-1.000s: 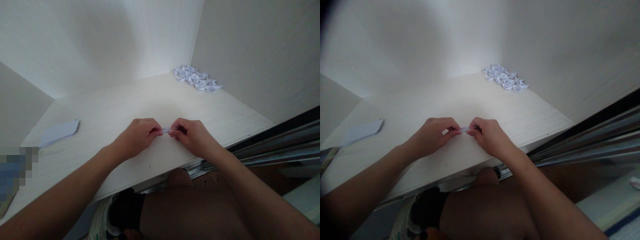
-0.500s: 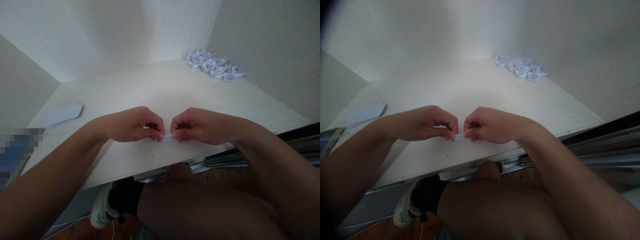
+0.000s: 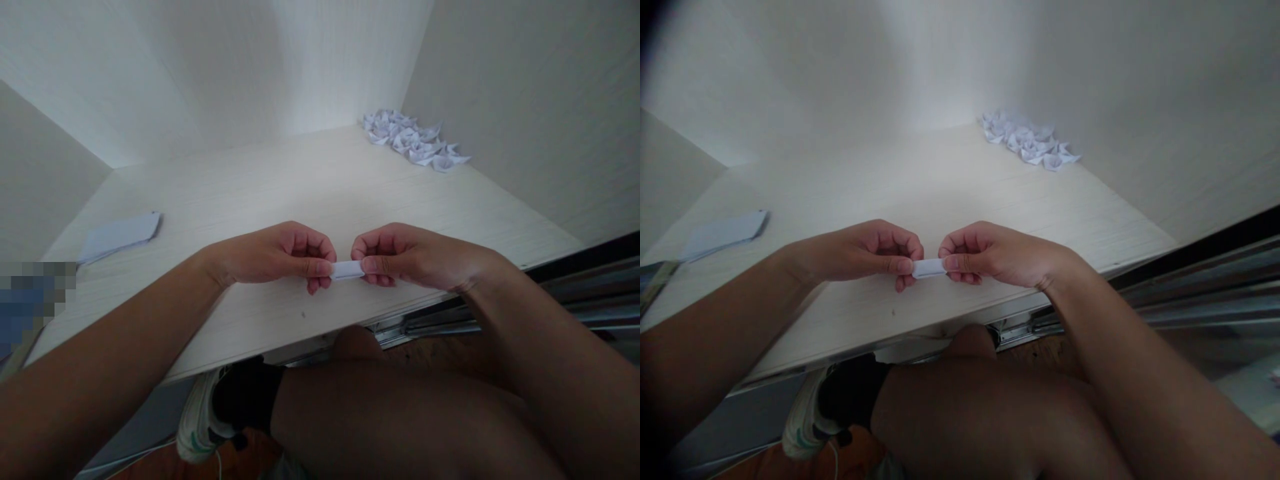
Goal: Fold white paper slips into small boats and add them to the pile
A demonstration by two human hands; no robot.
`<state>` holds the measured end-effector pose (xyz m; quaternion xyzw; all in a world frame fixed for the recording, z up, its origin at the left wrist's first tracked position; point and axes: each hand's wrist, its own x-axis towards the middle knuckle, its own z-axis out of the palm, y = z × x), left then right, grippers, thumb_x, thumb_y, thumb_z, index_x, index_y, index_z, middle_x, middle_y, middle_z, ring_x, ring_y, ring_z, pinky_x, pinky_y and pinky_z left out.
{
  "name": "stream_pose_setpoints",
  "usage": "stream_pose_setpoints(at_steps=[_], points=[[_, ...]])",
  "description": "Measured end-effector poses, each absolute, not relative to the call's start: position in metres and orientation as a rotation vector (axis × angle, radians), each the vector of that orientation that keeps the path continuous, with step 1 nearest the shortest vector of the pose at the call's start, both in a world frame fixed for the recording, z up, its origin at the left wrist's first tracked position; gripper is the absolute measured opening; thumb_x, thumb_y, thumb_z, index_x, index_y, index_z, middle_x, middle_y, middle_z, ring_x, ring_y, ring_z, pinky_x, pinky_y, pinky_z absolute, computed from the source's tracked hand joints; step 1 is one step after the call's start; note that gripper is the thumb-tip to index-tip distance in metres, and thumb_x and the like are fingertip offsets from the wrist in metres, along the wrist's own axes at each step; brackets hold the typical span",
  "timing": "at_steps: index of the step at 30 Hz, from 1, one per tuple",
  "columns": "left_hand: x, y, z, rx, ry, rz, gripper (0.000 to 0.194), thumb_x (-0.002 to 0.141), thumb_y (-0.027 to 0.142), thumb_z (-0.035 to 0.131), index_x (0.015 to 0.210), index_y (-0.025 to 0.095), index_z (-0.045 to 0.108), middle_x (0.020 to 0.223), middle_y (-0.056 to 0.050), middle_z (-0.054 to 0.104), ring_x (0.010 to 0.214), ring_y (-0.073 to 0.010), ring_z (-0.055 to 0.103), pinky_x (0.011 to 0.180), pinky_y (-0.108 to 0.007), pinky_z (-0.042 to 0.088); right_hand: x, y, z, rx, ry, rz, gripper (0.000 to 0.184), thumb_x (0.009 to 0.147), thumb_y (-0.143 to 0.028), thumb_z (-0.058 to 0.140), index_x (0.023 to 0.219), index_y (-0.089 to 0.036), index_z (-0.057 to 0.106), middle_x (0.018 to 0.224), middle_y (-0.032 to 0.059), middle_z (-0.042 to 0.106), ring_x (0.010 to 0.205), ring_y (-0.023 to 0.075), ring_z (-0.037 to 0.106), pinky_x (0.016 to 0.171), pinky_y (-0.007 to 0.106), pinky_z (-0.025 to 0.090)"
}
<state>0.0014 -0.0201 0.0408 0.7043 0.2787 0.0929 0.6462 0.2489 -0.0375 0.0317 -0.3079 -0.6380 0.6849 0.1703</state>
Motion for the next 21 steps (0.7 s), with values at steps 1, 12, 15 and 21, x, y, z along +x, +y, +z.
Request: stream_pose_setpoints(at_steps=[1, 12, 15, 21], points=[[0.002, -0.02, 0.042, 1.59, 0.622, 0.212, 0.008, 0.088, 0.022, 0.072, 0.084, 0.016, 0.07, 0.076, 0.0, 0.073, 0.068, -0.0099, 0.066, 0.067, -0.019, 0.052, 0.249, -0.038, 0.031, -0.872, -1.797, 1.963, 0.019, 0.087, -0.031, 0.069, 0.076, -0.017, 0.061, 0.062, -0.0055, 0.052, 0.056, 0.0084, 0.043, 0.051, 0.023, 0.031], [0.0, -0.019, 0.049, 1.668, 0.543, 0.075, 0.012, 0.089, 0.016, 0.065, 0.078, 0.018, 0.068, 0.07, 0.001, 0.065, 0.069, -0.0114, 0.06, 0.067, -0.019, 0.048, 0.242, -0.04, 0.036, -0.755, -2.053, 1.93, 0.019, 0.091, -0.026, 0.059, 0.073, -0.019, 0.055, 0.063, -0.0056, 0.046, 0.058, 0.0091, 0.041, 0.054, 0.024, 0.031], [-0.001, -0.019, 0.051, 1.722, 0.569, 0.085, 0.013, 0.09, 0.016, 0.064, 0.078, 0.018, 0.066, 0.07, 0.002, 0.065, 0.067, -0.0114, 0.061, 0.065, -0.019, 0.048, 0.242, -0.041, 0.035, -0.781, -2.077, 1.834, 0.017, 0.091, -0.026, 0.058, 0.076, -0.019, 0.056, 0.063, -0.0058, 0.047, 0.057, 0.0095, 0.042, 0.054, 0.024, 0.033], [0.004, -0.024, 0.038, 1.935, 0.747, 0.498, 0.006, 0.089, 0.023, 0.07, 0.086, 0.017, 0.07, 0.077, -0.002, 0.072, 0.07, -0.0134, 0.067, 0.066, -0.023, 0.052, 0.251, -0.054, 0.03, -1.006, -2.148, 0.949, 0.014, 0.091, -0.01, 0.057, 0.082, -0.018, 0.064, 0.073, -0.0027, 0.061, 0.067, 0.0111, 0.053, 0.062, 0.024, 0.041]])
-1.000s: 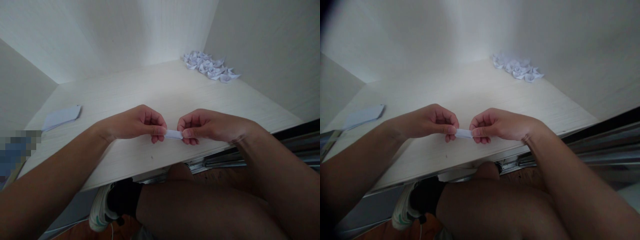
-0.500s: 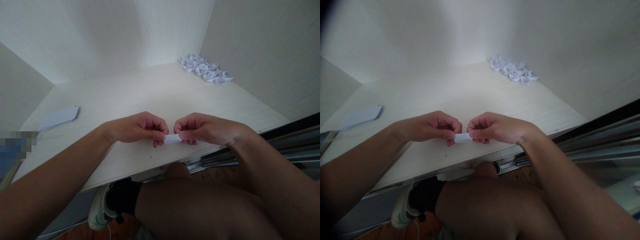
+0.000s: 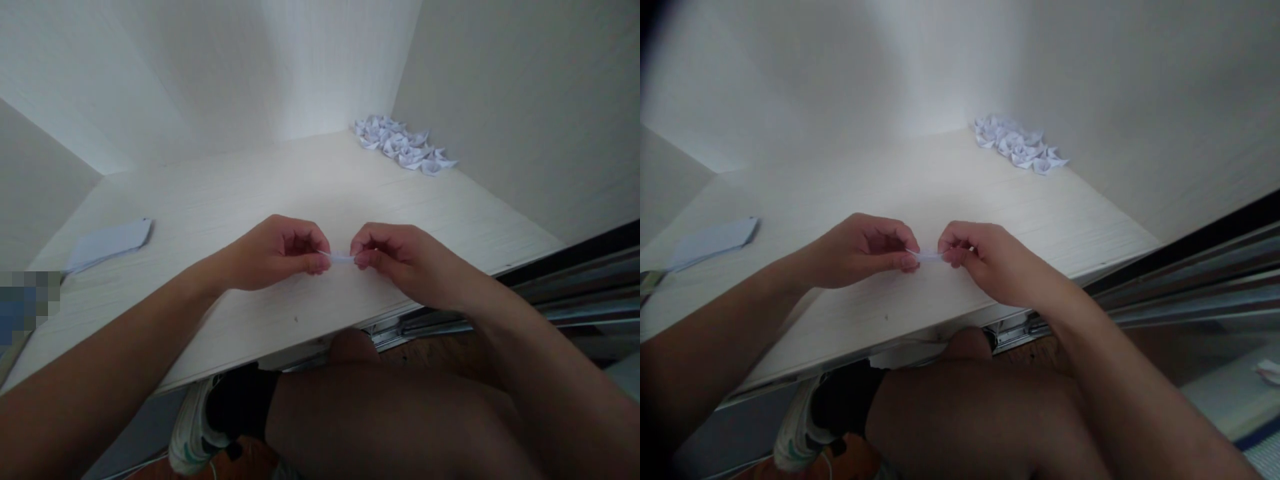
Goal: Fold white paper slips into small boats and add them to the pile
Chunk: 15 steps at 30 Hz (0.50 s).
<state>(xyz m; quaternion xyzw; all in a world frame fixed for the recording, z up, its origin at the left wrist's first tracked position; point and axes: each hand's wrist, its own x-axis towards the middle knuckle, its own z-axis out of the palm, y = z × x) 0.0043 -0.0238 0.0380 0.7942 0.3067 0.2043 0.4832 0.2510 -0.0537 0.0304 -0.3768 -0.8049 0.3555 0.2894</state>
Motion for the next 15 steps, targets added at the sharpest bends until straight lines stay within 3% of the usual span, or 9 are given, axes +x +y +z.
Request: stream_pose_setpoints(at_steps=[3, 6, 9, 13, 15], points=[[0.008, -0.026, 0.029, 2.271, 0.773, 0.678, 0.005, 0.089, 0.022, 0.071, 0.088, 0.017, 0.072, 0.081, -0.002, 0.073, 0.072, -0.0125, 0.068, 0.07, -0.024, 0.053, 0.252, -0.058, 0.027, -1.021, -2.166, 0.609, 0.011, 0.09, -0.01, 0.063, 0.09, -0.018, 0.071, 0.093, 0.0028, 0.07, 0.078, 0.0136, 0.063, 0.07, 0.026, 0.048], [0.011, -0.029, 0.025, 2.543, 0.718, 0.767, 0.004, 0.092, 0.019, 0.068, 0.091, 0.017, 0.072, 0.088, -0.003, 0.075, 0.076, -0.0126, 0.07, 0.073, -0.024, 0.054, 0.249, -0.059, 0.02, -0.957, -2.202, 0.41, 0.011, 0.091, -0.011, 0.066, 0.092, -0.018, 0.074, 0.11, 0.0087, 0.071, 0.088, 0.0167, 0.068, 0.076, 0.028, 0.053], [0.012, -0.033, 0.025, 2.614, 0.72, 0.887, 0.008, 0.09, 0.019, 0.071, 0.098, 0.016, 0.071, 0.09, -0.003, 0.076, 0.078, -0.0124, 0.071, 0.074, -0.023, 0.056, 0.248, -0.059, 0.016, -0.903, -2.195, 0.27, 0.019, 0.093, -0.006, 0.06, 0.096, -0.017, 0.075, 0.111, 0.0104, 0.071, 0.091, 0.0171, 0.07, 0.079, 0.029, 0.055], [0.017, -0.04, 0.023, 2.437, 0.805, 1.078, 0.031, 0.081, 0.028, 0.084, 0.107, 0.015, 0.071, 0.092, -0.004, 0.08, 0.076, -0.0125, 0.075, 0.074, -0.02, 0.059, 0.246, -0.068, 0.016, -0.859, -2.117, 0.09, 0.017, 0.095, -0.009, 0.061, 0.1, -0.018, 0.074, 0.11, 0.0099, 0.071, 0.088, 0.0155, 0.069, 0.075, 0.028, 0.057], [0.022, -0.044, 0.022, 2.297, 0.822, 1.124, 0.027, 0.081, 0.026, 0.084, 0.104, 0.016, 0.073, 0.089, -0.003, 0.081, 0.074, -0.0119, 0.075, 0.071, -0.018, 0.059, 0.244, -0.074, 0.017, -0.856, -2.106, 0.013, 0.016, 0.095, -0.01, 0.061, 0.101, -0.019, 0.074, 0.108, 0.0102, 0.071, 0.084, 0.0154, 0.068, 0.07, 0.028, 0.057]])
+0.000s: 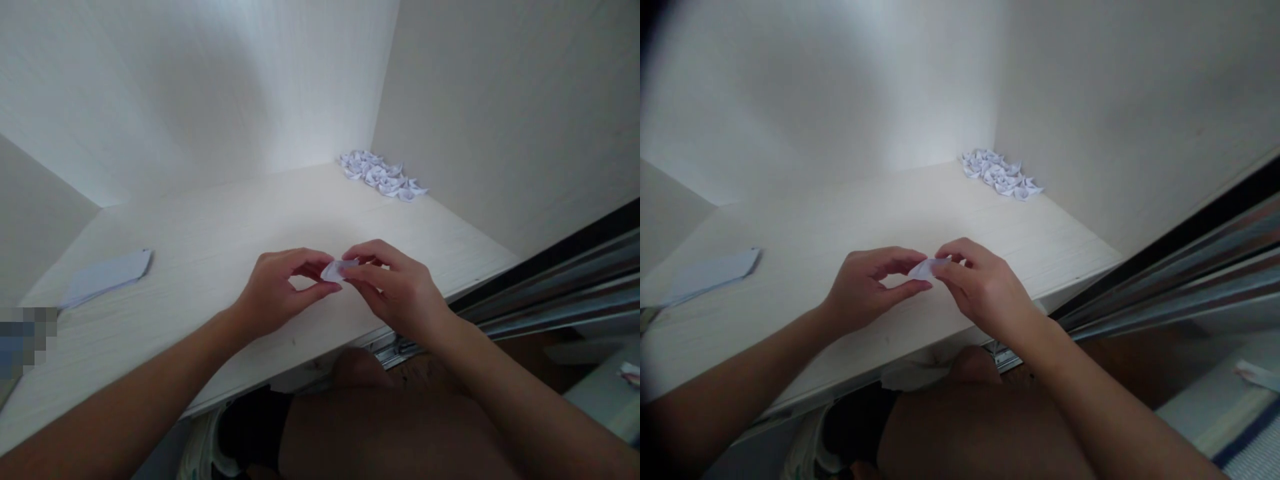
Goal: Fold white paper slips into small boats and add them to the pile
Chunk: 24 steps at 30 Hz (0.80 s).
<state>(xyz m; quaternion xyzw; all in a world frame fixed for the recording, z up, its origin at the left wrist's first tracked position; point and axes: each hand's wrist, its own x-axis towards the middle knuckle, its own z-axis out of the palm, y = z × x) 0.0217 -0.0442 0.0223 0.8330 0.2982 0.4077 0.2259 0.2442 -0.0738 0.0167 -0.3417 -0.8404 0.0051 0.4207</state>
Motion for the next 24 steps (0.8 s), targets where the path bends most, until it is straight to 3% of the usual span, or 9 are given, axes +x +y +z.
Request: stream_pose_setpoints(at_steps=[3, 6, 13, 19, 24], points=[[0.028, -0.049, 0.022, 2.19, 0.798, 1.181, 0.016, 0.084, 0.02, 0.08, 0.099, 0.016, 0.076, 0.086, -0.003, 0.08, 0.073, -0.011, 0.074, 0.069, -0.017, 0.059, 0.239, -0.079, 0.016, -0.859, -2.097, -0.031, 0.013, 0.095, -0.012, 0.062, 0.1, -0.016, 0.073, 0.107, 0.0125, 0.071, 0.084, 0.0165, 0.068, 0.068, 0.028, 0.057], [0.032, -0.052, 0.023, 2.133, 0.755, 1.261, 0.012, 0.084, 0.018, 0.079, 0.096, 0.017, 0.078, 0.086, -0.003, 0.08, 0.073, -0.0114, 0.072, 0.068, -0.019, 0.059, 0.234, -0.079, 0.016, -0.807, -2.033, 0.038, 0.011, 0.095, -0.01, 0.062, 0.098, -0.015, 0.072, 0.107, 0.0133, 0.072, 0.092, 0.0177, 0.07, 0.076, 0.03, 0.059], [0.033, -0.057, 0.023, 1.867, 0.782, 1.26, 0.012, 0.083, 0.02, 0.08, 0.094, 0.023, 0.081, 0.093, -0.006, 0.079, 0.084, -0.0169, 0.072, 0.072, -0.027, 0.061, 0.226, -0.083, 0.026, -0.954, -1.778, 0.415, 0.004, 0.09, -0.02, 0.074, 0.088, -0.021, 0.07, 0.087, 0.004, 0.076, 0.08, 0.0166, 0.071, 0.075, 0.032, 0.058], [0.034, -0.059, 0.028, 1.746, 0.886, 1.288, 0.011, 0.077, 0.023, 0.085, 0.088, 0.023, 0.082, 0.085, -0.004, 0.08, 0.077, -0.0168, 0.073, 0.07, -0.028, 0.062, 0.221, -0.082, 0.024, -0.96, -1.544, 0.705, 0.024, 0.083, -0.035, 0.083, 0.09, -0.021, 0.065, 0.087, 0.0028, 0.073, 0.079, 0.0165, 0.07, 0.076, 0.032, 0.058], [0.033, -0.057, 0.027, 1.534, 0.96, 1.224, 0.02, 0.07, 0.022, 0.089, 0.088, 0.021, 0.082, 0.08, -0.003, 0.081, 0.074, -0.0186, 0.077, 0.074, -0.031, 0.065, 0.22, -0.078, 0.021, -0.95, -1.532, 0.746, 0.025, 0.082, -0.037, 0.083, 0.089, -0.021, 0.065, 0.088, 0.0029, 0.073, 0.079, 0.0156, 0.069, 0.075, 0.032, 0.057]])
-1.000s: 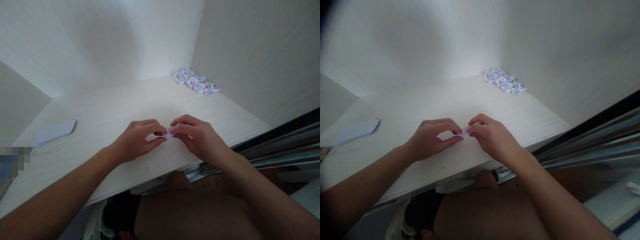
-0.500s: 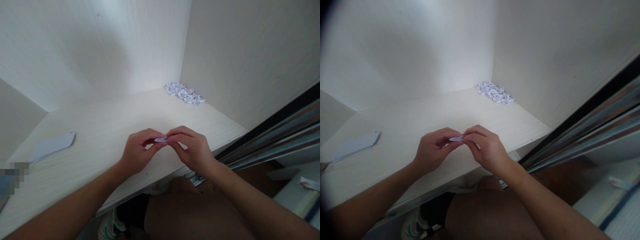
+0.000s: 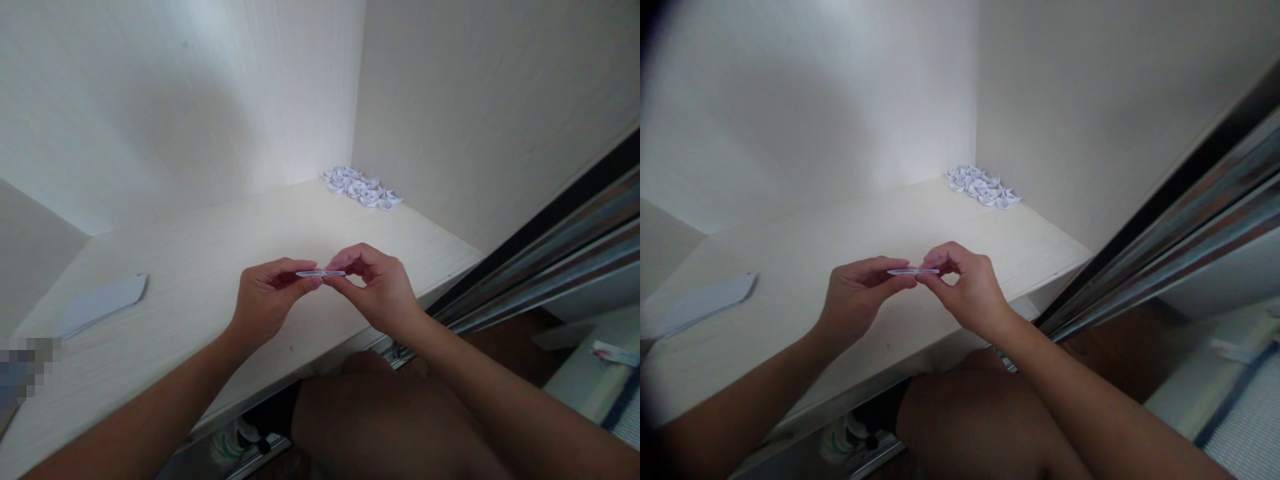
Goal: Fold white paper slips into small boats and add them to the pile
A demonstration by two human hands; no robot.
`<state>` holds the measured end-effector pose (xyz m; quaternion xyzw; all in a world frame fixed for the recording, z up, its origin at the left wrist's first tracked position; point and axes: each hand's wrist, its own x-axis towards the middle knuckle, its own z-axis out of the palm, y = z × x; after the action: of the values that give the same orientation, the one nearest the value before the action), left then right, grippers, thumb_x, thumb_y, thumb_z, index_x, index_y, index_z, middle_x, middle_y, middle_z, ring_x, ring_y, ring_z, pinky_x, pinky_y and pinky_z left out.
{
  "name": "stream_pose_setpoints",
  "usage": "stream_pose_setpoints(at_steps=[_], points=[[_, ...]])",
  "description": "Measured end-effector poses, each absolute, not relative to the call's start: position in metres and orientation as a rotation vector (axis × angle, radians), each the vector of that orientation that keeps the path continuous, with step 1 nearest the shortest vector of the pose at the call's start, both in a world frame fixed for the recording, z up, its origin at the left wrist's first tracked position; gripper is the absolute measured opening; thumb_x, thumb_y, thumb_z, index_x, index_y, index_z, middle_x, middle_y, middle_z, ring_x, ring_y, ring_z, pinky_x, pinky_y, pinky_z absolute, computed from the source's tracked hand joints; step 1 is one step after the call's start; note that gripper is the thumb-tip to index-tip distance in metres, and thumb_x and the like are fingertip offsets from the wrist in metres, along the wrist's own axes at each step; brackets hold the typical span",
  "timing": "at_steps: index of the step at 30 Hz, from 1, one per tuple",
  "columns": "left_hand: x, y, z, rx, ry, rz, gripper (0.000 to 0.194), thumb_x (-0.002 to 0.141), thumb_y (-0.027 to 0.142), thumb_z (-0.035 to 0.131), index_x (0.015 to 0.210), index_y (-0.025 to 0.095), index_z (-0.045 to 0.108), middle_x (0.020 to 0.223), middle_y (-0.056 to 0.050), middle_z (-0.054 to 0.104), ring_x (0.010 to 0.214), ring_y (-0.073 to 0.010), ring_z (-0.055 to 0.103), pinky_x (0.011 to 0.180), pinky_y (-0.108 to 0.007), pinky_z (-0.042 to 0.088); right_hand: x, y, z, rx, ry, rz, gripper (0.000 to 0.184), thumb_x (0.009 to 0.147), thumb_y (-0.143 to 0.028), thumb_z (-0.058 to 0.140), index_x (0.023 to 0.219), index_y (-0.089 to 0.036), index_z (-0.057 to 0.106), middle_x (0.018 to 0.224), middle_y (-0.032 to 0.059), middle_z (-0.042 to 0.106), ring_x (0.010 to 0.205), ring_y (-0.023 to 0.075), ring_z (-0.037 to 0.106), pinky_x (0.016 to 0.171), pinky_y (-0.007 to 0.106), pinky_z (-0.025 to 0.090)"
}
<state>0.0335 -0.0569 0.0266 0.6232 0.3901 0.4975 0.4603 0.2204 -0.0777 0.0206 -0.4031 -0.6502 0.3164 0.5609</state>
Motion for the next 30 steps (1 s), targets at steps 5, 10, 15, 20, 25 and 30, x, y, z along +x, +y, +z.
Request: stream_pose_setpoints(at_steps=[5, 10, 15, 20, 25, 30], points=[[0.03, -0.053, 0.027, 1.542, 0.985, 1.154, 0.022, 0.071, 0.024, 0.088, 0.091, 0.018, 0.081, 0.075, -0.004, 0.08, 0.066, -0.0185, 0.076, 0.068, -0.031, 0.067, 0.225, -0.074, 0.022, -1.036, -1.602, 0.755, 0.021, 0.084, -0.036, 0.079, 0.088, -0.02, 0.066, 0.084, 0.0029, 0.071, 0.077, 0.0161, 0.066, 0.072, 0.032, 0.053], [0.029, -0.05, 0.028, 1.605, 0.957, 1.118, 0.026, 0.077, 0.026, 0.082, 0.1, 0.015, 0.077, 0.078, -0.004, 0.08, 0.069, -0.0194, 0.077, 0.062, -0.031, 0.068, 0.228, -0.068, 0.024, -1.045, -1.555, 0.976, 0.019, 0.083, -0.032, 0.077, 0.084, -0.019, 0.063, 0.074, -0.0004, 0.065, 0.068, 0.0133, 0.06, 0.064, 0.029, 0.048], [0.028, -0.047, 0.026, 1.595, 0.886, 1.035, 0.024, 0.083, 0.033, 0.078, 0.096, 0.014, 0.072, 0.081, -0.006, 0.079, 0.076, -0.0211, 0.078, 0.061, -0.031, 0.068, 0.227, -0.065, 0.029, -0.977, -1.367, 1.307, 0.027, 0.08, -0.04, 0.079, 0.083, -0.018, 0.063, 0.071, -0.0016, 0.067, 0.061, 0.0101, 0.058, 0.06, 0.026, 0.046], [0.023, -0.041, 0.03, 1.488, 0.83, 0.86, 0.029, 0.079, 0.037, 0.083, 0.085, 0.015, 0.067, 0.076, -0.005, 0.077, 0.073, -0.0204, 0.077, 0.061, -0.03, 0.067, 0.235, -0.064, 0.031, -0.939, -1.323, 1.533, 0.033, 0.074, -0.044, 0.085, 0.076, -0.016, 0.067, 0.067, -0.0016, 0.067, 0.057, 0.0081, 0.055, 0.057, 0.023, 0.043], [0.017, -0.037, 0.029, 1.386, 0.748, 0.51, 0.028, 0.085, 0.04, 0.078, 0.088, 0.014, 0.068, 0.078, -0.006, 0.073, 0.072, -0.017, 0.073, 0.055, -0.024, 0.063, 0.241, -0.063, 0.03, -1.016, -1.273, 1.68, 0.031, 0.068, -0.035, 0.089, 0.072, -0.014, 0.067, 0.061, -0.0022, 0.065, 0.053, 0.007, 0.053, 0.053, 0.022, 0.04], [0.014, -0.037, 0.026, 1.287, 0.739, 0.398, 0.026, 0.086, 0.038, 0.078, 0.092, 0.015, 0.067, 0.08, -0.004, 0.068, 0.074, -0.0168, 0.071, 0.049, -0.02, 0.06, 0.241, -0.065, 0.033, -1.079, -1.348, 1.678, 0.024, 0.071, -0.029, 0.086, 0.067, -0.014, 0.067, 0.059, -0.0019, 0.064, 0.052, 0.0076, 0.053, 0.051, 0.023, 0.039]])
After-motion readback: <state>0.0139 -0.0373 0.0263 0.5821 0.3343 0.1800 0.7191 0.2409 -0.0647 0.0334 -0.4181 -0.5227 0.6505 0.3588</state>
